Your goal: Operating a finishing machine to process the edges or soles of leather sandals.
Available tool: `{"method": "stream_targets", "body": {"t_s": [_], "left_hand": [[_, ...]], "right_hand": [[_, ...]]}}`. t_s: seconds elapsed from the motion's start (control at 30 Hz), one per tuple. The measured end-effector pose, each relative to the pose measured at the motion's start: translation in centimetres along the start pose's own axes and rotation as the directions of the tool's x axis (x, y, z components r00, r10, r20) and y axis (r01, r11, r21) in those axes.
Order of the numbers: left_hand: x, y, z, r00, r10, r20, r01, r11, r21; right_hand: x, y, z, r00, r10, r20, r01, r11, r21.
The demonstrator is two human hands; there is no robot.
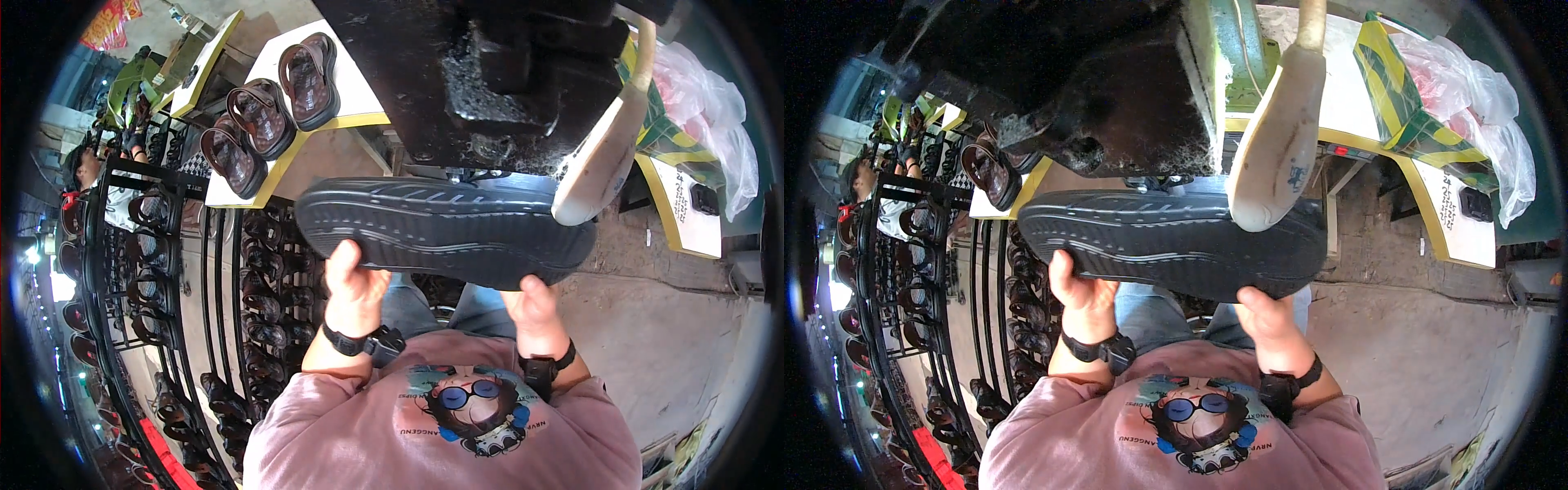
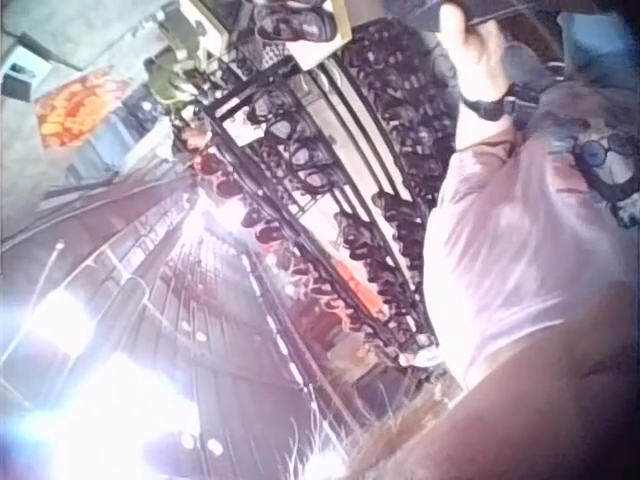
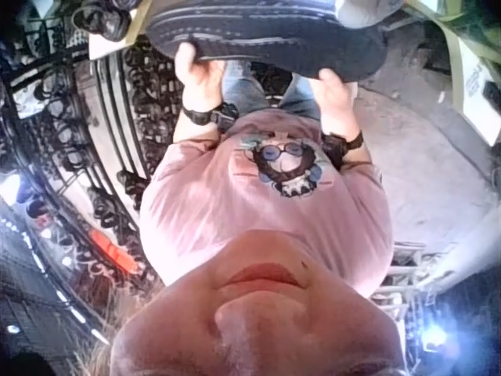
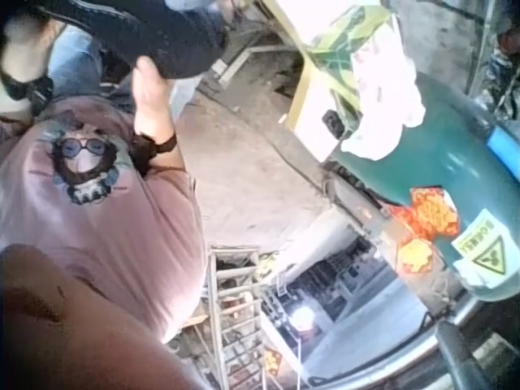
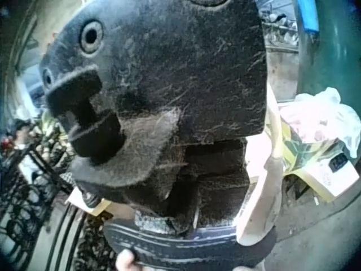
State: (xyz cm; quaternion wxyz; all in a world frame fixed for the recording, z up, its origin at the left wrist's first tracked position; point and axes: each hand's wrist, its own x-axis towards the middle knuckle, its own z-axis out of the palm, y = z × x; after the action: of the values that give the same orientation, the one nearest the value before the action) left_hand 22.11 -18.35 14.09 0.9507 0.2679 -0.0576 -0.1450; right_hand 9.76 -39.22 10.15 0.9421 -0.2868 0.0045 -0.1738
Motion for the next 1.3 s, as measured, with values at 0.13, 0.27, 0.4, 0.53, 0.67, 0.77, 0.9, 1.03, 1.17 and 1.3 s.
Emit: {"method": "stream_targets", "body": {"t_s": [0.13, 0.27, 0.4, 0.53, 0.67, 0.77, 0.9, 1.03, 1.17, 1.3], "left_hand": [[2.1, 4.1, -0.4, 0.991, 0.076, 0.113, -0.087, 0.991, 0.098], [4.1, 8.6, 2.2, 0.951, 0.308, -0.037, -0.232, 0.784, 0.576], [4.3, 8.9, 6.0, 0.842, 0.194, 0.503, -0.503, -0.052, 0.863], [2.9, 5.6, 5.5, 0.941, -0.106, 0.322, -0.270, 0.338, 0.902], [0.3, 2.7, 2.0, 0.981, 0.024, 0.190, -0.168, 0.592, 0.788], [-1.9, -0.5, 0.8, 0.990, 0.077, 0.116, -0.136, 0.716, 0.685], [-3.9, -4.4, 2.4, 0.995, -0.052, 0.082, 0.012, 0.905, 0.426], [-2.0, -4.1, 4.2, 0.892, -0.436, 0.118, 0.295, 0.761, 0.578], [0.4, -4.3, 5.1, 0.842, -0.510, 0.174, 0.368, 0.781, 0.505], [-0.4, -6.6, 5.3, 0.936, -0.305, 0.178, 0.303, 0.952, 0.039]], "right_hand": [[0.7, 1.9, 3.7, 0.997, 0.081, -0.009, -0.079, 0.993, 0.090], [2.3, 1.2, 5.7, 0.989, 0.146, 0.023, -0.143, 0.983, -0.111], [4.8, -0.7, 6.4, 0.976, 0.156, 0.151, -0.063, 0.868, -0.492], [5.7, -1.1, 7.2, 0.972, 0.130, 0.194, 0.001, 0.828, -0.561], [3.9, -0.1, 8.1, 0.999, -0.020, 0.032, 0.033, 0.869, -0.493], [3.0, -0.4, 7.9, 0.998, -0.058, -0.011, 0.047, 0.891, -0.451], [4.3, -3.3, 7.4, 0.997, 0.009, 0.072, 0.032, 0.839, -0.544], [7.0, -6.3, 8.1, 0.994, 0.066, 0.084, 0.007, 0.745, -0.667], [9.3, -7.9, 9.6, 0.979, -0.003, 0.202, 0.184, 0.429, -0.884], [8.4, -6.4, 9.9, 0.867, -0.314, 0.388, 0.428, 0.068, -0.901]]}}
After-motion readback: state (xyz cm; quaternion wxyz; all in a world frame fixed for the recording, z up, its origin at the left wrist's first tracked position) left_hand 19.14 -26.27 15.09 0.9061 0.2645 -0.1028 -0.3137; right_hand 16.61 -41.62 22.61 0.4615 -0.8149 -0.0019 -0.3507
